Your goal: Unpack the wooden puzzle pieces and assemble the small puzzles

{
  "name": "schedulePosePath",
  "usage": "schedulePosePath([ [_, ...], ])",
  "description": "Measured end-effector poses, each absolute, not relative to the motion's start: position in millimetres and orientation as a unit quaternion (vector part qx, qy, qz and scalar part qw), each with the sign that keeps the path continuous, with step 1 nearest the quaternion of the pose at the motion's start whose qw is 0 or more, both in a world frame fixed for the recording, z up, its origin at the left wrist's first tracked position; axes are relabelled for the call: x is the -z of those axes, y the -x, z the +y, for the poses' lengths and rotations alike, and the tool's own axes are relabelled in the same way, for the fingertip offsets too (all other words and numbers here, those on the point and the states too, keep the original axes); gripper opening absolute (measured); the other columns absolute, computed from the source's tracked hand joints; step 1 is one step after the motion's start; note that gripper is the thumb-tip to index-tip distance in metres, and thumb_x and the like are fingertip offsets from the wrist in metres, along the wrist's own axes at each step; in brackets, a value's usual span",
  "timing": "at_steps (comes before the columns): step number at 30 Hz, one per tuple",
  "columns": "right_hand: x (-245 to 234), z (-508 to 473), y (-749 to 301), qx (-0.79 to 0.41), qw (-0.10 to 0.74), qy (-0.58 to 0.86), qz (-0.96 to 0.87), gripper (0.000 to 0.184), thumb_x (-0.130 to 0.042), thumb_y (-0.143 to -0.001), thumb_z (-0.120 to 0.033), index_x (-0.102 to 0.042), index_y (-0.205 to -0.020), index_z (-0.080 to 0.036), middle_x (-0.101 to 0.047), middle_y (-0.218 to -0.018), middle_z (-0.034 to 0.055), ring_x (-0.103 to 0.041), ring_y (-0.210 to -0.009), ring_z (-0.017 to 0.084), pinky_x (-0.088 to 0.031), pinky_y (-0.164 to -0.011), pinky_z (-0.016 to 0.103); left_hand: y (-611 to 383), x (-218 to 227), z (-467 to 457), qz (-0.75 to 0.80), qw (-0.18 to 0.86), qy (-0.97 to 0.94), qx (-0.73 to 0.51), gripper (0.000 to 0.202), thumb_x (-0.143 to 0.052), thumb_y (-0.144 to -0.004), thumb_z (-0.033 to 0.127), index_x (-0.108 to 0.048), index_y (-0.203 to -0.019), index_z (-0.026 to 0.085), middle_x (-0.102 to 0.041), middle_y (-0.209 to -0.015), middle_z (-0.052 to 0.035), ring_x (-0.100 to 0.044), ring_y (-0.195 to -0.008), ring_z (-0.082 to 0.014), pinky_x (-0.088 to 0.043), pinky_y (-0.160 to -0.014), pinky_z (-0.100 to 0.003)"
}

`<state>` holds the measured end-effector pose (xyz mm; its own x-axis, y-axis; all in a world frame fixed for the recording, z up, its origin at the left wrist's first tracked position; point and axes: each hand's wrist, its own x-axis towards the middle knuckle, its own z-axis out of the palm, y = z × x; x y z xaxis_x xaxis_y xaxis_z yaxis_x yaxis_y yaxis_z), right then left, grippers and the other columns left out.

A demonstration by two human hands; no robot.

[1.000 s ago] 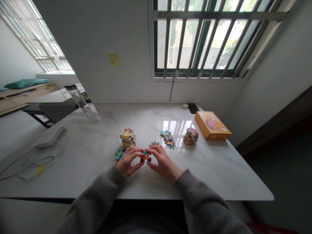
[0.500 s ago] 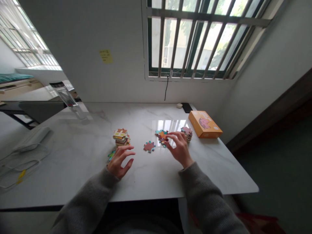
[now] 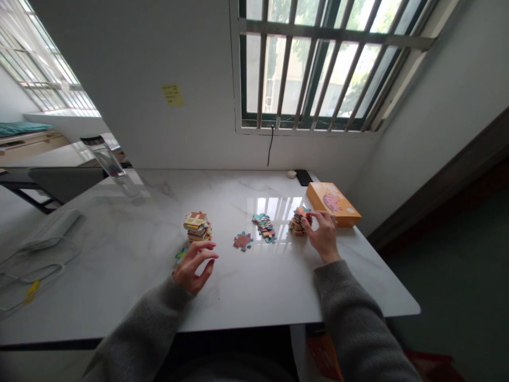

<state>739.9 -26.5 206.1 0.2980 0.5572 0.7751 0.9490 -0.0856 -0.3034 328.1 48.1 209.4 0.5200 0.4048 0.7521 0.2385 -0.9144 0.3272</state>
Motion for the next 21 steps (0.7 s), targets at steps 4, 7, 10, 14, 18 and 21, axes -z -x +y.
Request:
schedulePosePath([
  [4, -211, -27, -735, 0.245, 0.402, 0.701, -0.536, 0.026, -0.059, -0.091, -0.042, -0.071, -0.098, -0.019, -0.063, -0.106, 0.0116, -0.058, -0.102, 0.028, -0.042, -0.097, 0.046, -329, -212, 46, 0.169, 0.091, -0.866, -0.461, 0.021, -0.055, -0.085, 0.006, -0.061, -0.098, 0.021, -0.061, -0.110, -0.0095, -0.062, -0.094, -0.0205, -0.055, -0.079, -0.034],
  [7, -218, -28, -711, 0.269, 0.413, 0.685, -0.536, 0.023, -0.058, -0.092, -0.037, -0.070, -0.101, -0.019, -0.060, -0.113, 0.0134, -0.055, -0.108, 0.030, -0.040, -0.100, 0.048, -330, -212, 45, 0.167, 0.088, -0.869, -0.458, 0.022, -0.055, -0.084, 0.005, -0.061, -0.098, 0.021, -0.060, -0.110, -0.0094, -0.061, -0.093, -0.0202, -0.054, -0.077, -0.033],
  [10, -219, -29, -663, 0.226, 0.394, 0.646, -0.614, 0.014, -0.056, -0.094, -0.026, -0.068, -0.101, -0.022, -0.065, -0.104, 0.0100, -0.055, -0.106, 0.028, -0.040, -0.096, 0.045, -329, -210, 46, 0.170, 0.092, -0.867, -0.460, 0.022, -0.055, -0.084, 0.004, -0.061, -0.099, 0.020, -0.059, -0.111, -0.0096, -0.061, -0.094, -0.0201, -0.054, -0.078, -0.033],
  [14, -212, -26, -591, 0.085, 0.266, 0.577, -0.767, 0.022, -0.060, -0.093, -0.023, -0.064, -0.115, -0.025, -0.066, -0.113, 0.0078, -0.055, -0.108, 0.026, -0.041, -0.095, 0.042, -329, -206, 49, 0.166, 0.096, -0.862, -0.470, 0.022, -0.056, -0.084, 0.004, -0.061, -0.099, 0.019, -0.059, -0.111, -0.0099, -0.061, -0.093, -0.0195, -0.054, -0.080, -0.033],
  [18, -206, -13, -563, 0.054, 0.220, 0.622, -0.750, 0.025, -0.067, -0.090, -0.028, -0.064, -0.114, -0.024, -0.062, -0.118, 0.0105, -0.053, -0.111, 0.029, -0.040, -0.097, 0.044, -330, -206, 49, 0.165, 0.094, -0.860, -0.473, 0.022, -0.056, -0.084, 0.004, -0.061, -0.099, 0.019, -0.059, -0.111, -0.0098, -0.061, -0.092, -0.0191, -0.054, -0.081, -0.033],
  [21, -205, -5, -568, 0.048, 0.199, 0.640, -0.740, 0.020, -0.067, -0.090, -0.027, -0.064, -0.109, -0.023, -0.063, -0.108, 0.0100, -0.055, -0.106, 0.029, -0.041, -0.094, 0.044, -331, -206, 49, 0.171, 0.096, -0.863, -0.466, 0.020, -0.056, -0.085, 0.005, -0.061, -0.097, 0.019, -0.060, -0.110, -0.0095, -0.061, -0.091, -0.0191, -0.054, -0.079, -0.033],
])
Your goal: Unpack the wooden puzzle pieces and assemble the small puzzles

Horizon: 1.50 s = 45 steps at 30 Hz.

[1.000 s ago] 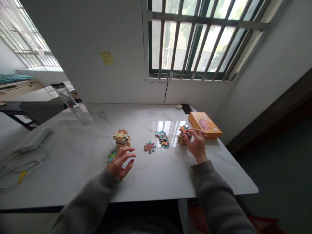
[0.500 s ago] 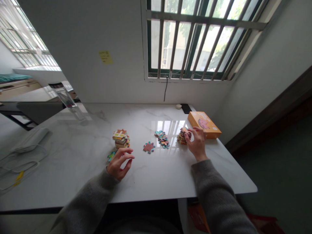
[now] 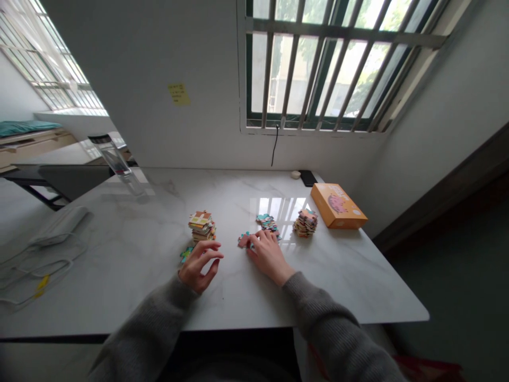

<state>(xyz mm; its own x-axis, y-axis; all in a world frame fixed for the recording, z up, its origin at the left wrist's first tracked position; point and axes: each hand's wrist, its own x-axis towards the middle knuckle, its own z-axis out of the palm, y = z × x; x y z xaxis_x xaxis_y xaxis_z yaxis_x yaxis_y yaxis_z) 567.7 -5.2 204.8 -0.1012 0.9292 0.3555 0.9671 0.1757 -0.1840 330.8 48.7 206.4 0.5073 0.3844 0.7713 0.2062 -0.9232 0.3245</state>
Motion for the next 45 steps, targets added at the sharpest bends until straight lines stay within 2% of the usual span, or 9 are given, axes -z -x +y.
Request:
schedulePosePath([
  [6, -213, -11, -568, 0.056, 0.232, 0.568, -0.787, 0.018, -0.068, -0.091, -0.027, -0.063, -0.107, -0.022, -0.066, -0.108, 0.0091, -0.056, -0.102, 0.027, -0.042, -0.092, 0.043, -329, -207, 48, 0.186, 0.073, -0.871, -0.449, 0.020, -0.059, -0.085, 0.010, -0.061, -0.102, 0.021, -0.063, -0.108, -0.0083, -0.061, -0.097, -0.0226, -0.051, -0.086, -0.038],
  [12, -220, -22, -551, 0.025, 0.314, 0.446, -0.838, 0.027, -0.068, -0.089, -0.025, -0.060, -0.115, -0.023, -0.067, -0.112, 0.0086, -0.056, -0.102, 0.025, -0.046, -0.094, 0.043, -329, -202, 51, 0.195, 0.069, -0.902, -0.379, 0.027, -0.066, -0.083, 0.022, -0.062, -0.109, 0.023, -0.062, -0.125, -0.0089, -0.056, -0.113, -0.0281, -0.046, -0.096, -0.044],
  [21, -218, -24, -553, -0.017, 0.376, 0.434, -0.819, 0.035, -0.070, -0.087, -0.024, -0.059, -0.121, -0.026, -0.067, -0.116, 0.0079, -0.059, -0.103, 0.025, -0.050, -0.095, 0.046, -331, -201, 52, 0.192, 0.079, -0.901, -0.381, 0.021, -0.065, -0.080, 0.016, -0.064, -0.100, 0.023, -0.065, -0.113, -0.0063, -0.060, -0.101, -0.0238, -0.047, -0.088, -0.038],
  [27, -214, -23, -553, -0.075, 0.417, 0.423, -0.802, 0.029, -0.071, -0.087, -0.023, -0.061, -0.114, -0.027, -0.068, -0.114, 0.0064, -0.060, -0.106, 0.023, -0.050, -0.097, 0.045, -331, -203, 50, 0.183, 0.105, -0.896, -0.392, 0.008, -0.064, -0.082, 0.018, -0.058, -0.087, 0.021, -0.064, -0.107, -0.0069, -0.060, -0.098, -0.0226, -0.050, -0.087, -0.037],
  [29, -214, -25, -552, -0.076, 0.422, 0.428, -0.796, 0.028, -0.071, -0.086, -0.022, -0.062, -0.112, -0.027, -0.067, -0.113, 0.0065, -0.060, -0.106, 0.023, -0.051, -0.097, 0.045, -331, -204, 49, 0.181, 0.112, -0.900, -0.381, 0.010, -0.064, -0.083, 0.019, -0.057, -0.090, 0.021, -0.063, -0.110, -0.0077, -0.060, -0.100, -0.0235, -0.050, -0.089, -0.038],
  [33, -221, -26, -568, 0.009, 0.431, 0.475, -0.768, 0.022, -0.069, -0.087, -0.020, -0.065, -0.107, -0.026, -0.065, -0.112, 0.0077, -0.059, -0.107, 0.024, -0.050, -0.094, 0.044, -328, -204, 49, 0.186, 0.117, -0.897, -0.384, 0.029, -0.061, -0.084, 0.020, -0.053, -0.112, 0.021, -0.056, -0.123, -0.0122, -0.057, -0.110, -0.0267, -0.050, -0.097, -0.045],
  [35, -225, -24, -589, 0.081, 0.443, 0.515, -0.729, 0.018, -0.069, -0.087, -0.021, -0.066, -0.104, -0.025, -0.065, -0.111, 0.0085, -0.059, -0.108, 0.026, -0.048, -0.095, 0.045, -327, -204, 49, 0.184, 0.117, -0.895, -0.390, 0.032, -0.060, -0.084, 0.019, -0.052, -0.115, 0.021, -0.055, -0.125, -0.0127, -0.057, -0.110, -0.0266, -0.049, -0.098, -0.046],
  [40, -227, -21, -665, 0.222, 0.461, 0.622, -0.592, 0.017, -0.069, -0.086, -0.032, -0.069, -0.099, -0.022, -0.066, -0.104, 0.0091, -0.059, -0.103, 0.028, -0.045, -0.098, 0.049, -327, -201, 50, 0.187, 0.108, -0.899, -0.382, 0.027, -0.057, -0.086, 0.016, -0.055, -0.112, 0.021, -0.057, -0.122, -0.0114, -0.060, -0.107, -0.0250, -0.051, -0.097, -0.043],
  [45, -218, -25, -716, 0.243, 0.451, 0.677, -0.528, 0.022, -0.065, -0.085, -0.038, -0.070, -0.096, -0.020, -0.065, -0.101, 0.0106, -0.059, -0.100, 0.028, -0.046, -0.095, 0.046, -330, -202, 50, 0.173, 0.095, -0.898, -0.393, 0.015, -0.054, -0.087, 0.014, -0.059, -0.099, 0.021, -0.065, -0.106, -0.0081, -0.063, -0.096, -0.0225, -0.051, -0.086, -0.037],
])
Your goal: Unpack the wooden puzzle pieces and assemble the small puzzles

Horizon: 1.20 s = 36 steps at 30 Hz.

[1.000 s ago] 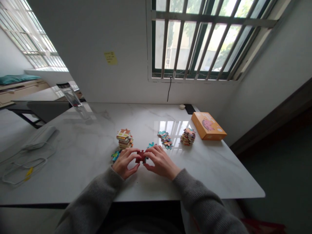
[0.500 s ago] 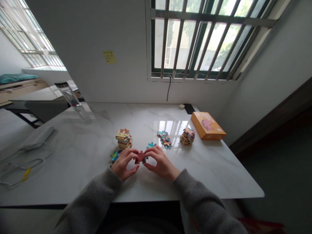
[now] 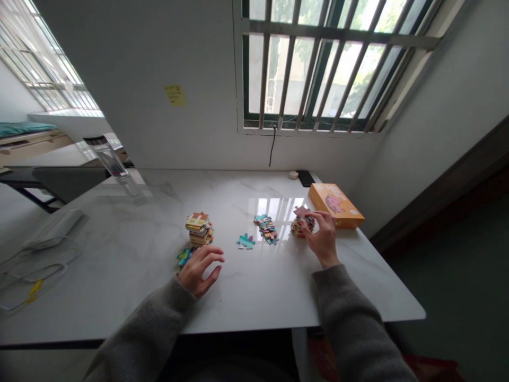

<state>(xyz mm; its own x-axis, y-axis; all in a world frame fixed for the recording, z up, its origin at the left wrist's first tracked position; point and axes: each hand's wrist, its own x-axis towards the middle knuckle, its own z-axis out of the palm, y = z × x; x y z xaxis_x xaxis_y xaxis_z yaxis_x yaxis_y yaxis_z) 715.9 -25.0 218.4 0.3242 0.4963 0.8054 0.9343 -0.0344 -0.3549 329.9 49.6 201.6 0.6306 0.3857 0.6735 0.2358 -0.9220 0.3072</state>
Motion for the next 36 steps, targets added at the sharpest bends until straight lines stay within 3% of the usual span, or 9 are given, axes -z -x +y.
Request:
schedulePosePath([
  [10, -208, -20, -731, 0.198, 0.440, 0.721, -0.498, 0.026, -0.061, -0.084, -0.041, -0.070, -0.094, -0.019, -0.064, -0.096, 0.0104, -0.056, -0.099, 0.029, -0.043, -0.094, 0.046, -331, -202, 50, 0.159, 0.119, -0.908, -0.370, 0.014, -0.052, -0.089, 0.013, -0.061, -0.096, 0.020, -0.066, -0.098, -0.0059, -0.063, -0.087, -0.0186, -0.050, -0.080, -0.032],
  [13, -214, -22, -726, 0.219, 0.442, 0.715, -0.496, 0.026, -0.062, -0.084, -0.041, -0.069, -0.096, -0.019, -0.062, -0.103, 0.0116, -0.055, -0.105, 0.030, -0.042, -0.098, 0.048, -330, -201, 50, 0.159, 0.122, -0.907, -0.370, 0.014, -0.052, -0.089, 0.013, -0.061, -0.096, 0.020, -0.066, -0.098, -0.0060, -0.063, -0.088, -0.0186, -0.051, -0.080, -0.032],
  [16, -221, -25, -703, 0.260, 0.460, 0.682, -0.506, 0.021, -0.061, -0.088, -0.034, -0.067, -0.101, -0.018, -0.062, -0.110, 0.0129, -0.056, -0.109, 0.030, -0.040, -0.101, 0.050, -330, -201, 50, 0.160, 0.121, -0.906, -0.372, 0.014, -0.052, -0.089, 0.013, -0.061, -0.096, 0.020, -0.066, -0.098, -0.0063, -0.064, -0.088, -0.0188, -0.051, -0.080, -0.032],
  [18, -223, -26, -675, 0.243, 0.459, 0.644, -0.562, 0.012, -0.058, -0.091, -0.027, -0.066, -0.098, -0.020, -0.066, -0.102, 0.0103, -0.058, -0.103, 0.028, -0.042, -0.097, 0.047, -331, -201, 50, 0.159, 0.120, -0.907, -0.370, 0.014, -0.051, -0.089, 0.013, -0.061, -0.096, 0.020, -0.066, -0.097, -0.0064, -0.064, -0.088, -0.0189, -0.051, -0.080, -0.032],
  [21, -218, -23, -627, 0.135, 0.390, 0.580, -0.702, 0.012, -0.056, -0.093, -0.018, -0.065, -0.098, -0.023, -0.069, -0.092, 0.0061, -0.060, -0.093, 0.025, -0.045, -0.086, 0.042, -331, -201, 50, 0.157, 0.116, -0.910, -0.365, 0.013, -0.051, -0.089, 0.014, -0.061, -0.095, 0.020, -0.067, -0.095, -0.0061, -0.063, -0.086, -0.0189, -0.051, -0.079, -0.032],
  [24, -209, -14, -594, 0.063, 0.293, 0.550, -0.780, 0.019, -0.061, -0.093, -0.018, -0.064, -0.111, -0.024, -0.070, -0.111, 0.0075, -0.058, -0.105, 0.026, -0.045, -0.089, 0.043, -332, -202, 50, 0.156, 0.112, -0.911, -0.365, 0.014, -0.050, -0.089, 0.013, -0.061, -0.094, 0.020, -0.067, -0.093, -0.0057, -0.063, -0.084, -0.0189, -0.050, -0.077, -0.032],
  [27, -202, -3, -584, 0.039, 0.239, 0.565, -0.789, 0.021, -0.066, -0.090, -0.021, -0.064, -0.111, -0.023, -0.067, -0.122, 0.0085, -0.056, -0.111, 0.029, -0.045, -0.093, 0.046, -332, -202, 50, 0.156, 0.109, -0.911, -0.365, 0.014, -0.050, -0.089, 0.014, -0.061, -0.093, 0.020, -0.067, -0.092, -0.0058, -0.063, -0.083, -0.0188, -0.050, -0.076, -0.032],
  [31, -203, 6, -589, 0.016, 0.212, 0.590, -0.779, 0.012, -0.068, -0.090, -0.022, -0.065, -0.101, -0.023, -0.068, -0.110, 0.0068, -0.057, -0.105, 0.028, -0.046, -0.092, 0.047, -333, -201, 50, 0.159, 0.113, -0.913, -0.359, 0.013, -0.050, -0.089, 0.014, -0.061, -0.094, 0.020, -0.066, -0.092, -0.0058, -0.062, -0.083, -0.0192, -0.050, -0.077, -0.033],
  [36, -206, 1, -584, 0.019, 0.219, 0.558, -0.800, 0.020, -0.074, -0.084, -0.024, -0.064, -0.101, -0.021, -0.067, -0.105, 0.0085, -0.058, -0.100, 0.027, -0.049, -0.090, 0.043, -333, -199, 50, 0.148, 0.104, -0.919, -0.351, 0.013, -0.051, -0.087, 0.013, -0.060, -0.094, 0.020, -0.066, -0.092, -0.0055, -0.061, -0.085, -0.0197, -0.049, -0.077, -0.033],
])
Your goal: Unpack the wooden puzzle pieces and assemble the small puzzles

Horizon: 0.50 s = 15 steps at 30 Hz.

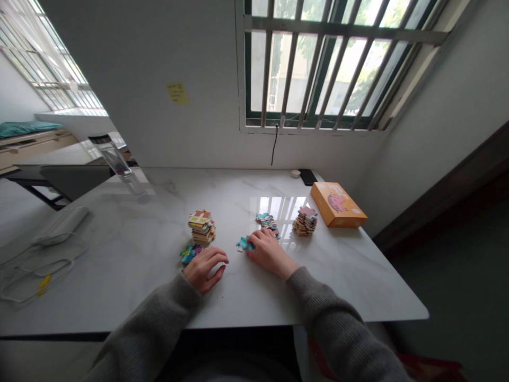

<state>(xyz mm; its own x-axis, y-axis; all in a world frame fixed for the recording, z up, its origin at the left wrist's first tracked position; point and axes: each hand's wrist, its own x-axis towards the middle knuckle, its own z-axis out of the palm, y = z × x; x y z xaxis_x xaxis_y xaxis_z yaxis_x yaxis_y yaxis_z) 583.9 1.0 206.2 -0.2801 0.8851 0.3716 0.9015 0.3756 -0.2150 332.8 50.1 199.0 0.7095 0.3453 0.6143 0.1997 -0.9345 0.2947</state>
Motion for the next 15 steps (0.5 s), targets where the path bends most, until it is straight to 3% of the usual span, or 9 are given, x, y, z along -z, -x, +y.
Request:
schedulePosePath([
  [7, -209, -15, -563, 0.004, 0.248, 0.462, -0.852, 0.020, -0.071, -0.083, -0.025, -0.064, -0.101, -0.020, -0.069, -0.096, 0.0073, -0.063, -0.093, 0.022, -0.052, -0.086, 0.036, -332, -197, 51, 0.171, 0.062, -0.925, -0.334, 0.022, -0.064, -0.082, 0.023, -0.062, -0.105, 0.022, -0.066, -0.111, -0.0074, -0.061, -0.101, -0.0241, -0.049, -0.088, -0.038],
  [15, -216, -23, -559, -0.102, 0.333, 0.434, -0.831, 0.031, -0.074, -0.077, -0.018, -0.060, -0.104, -0.022, -0.067, -0.103, 0.0071, -0.062, -0.096, 0.022, -0.055, -0.085, 0.036, -332, -199, 50, 0.158, 0.040, -0.938, -0.306, 0.028, -0.062, -0.082, 0.024, -0.060, -0.109, 0.022, -0.067, -0.115, -0.0079, -0.060, -0.106, -0.0266, -0.046, -0.090, -0.041],
])
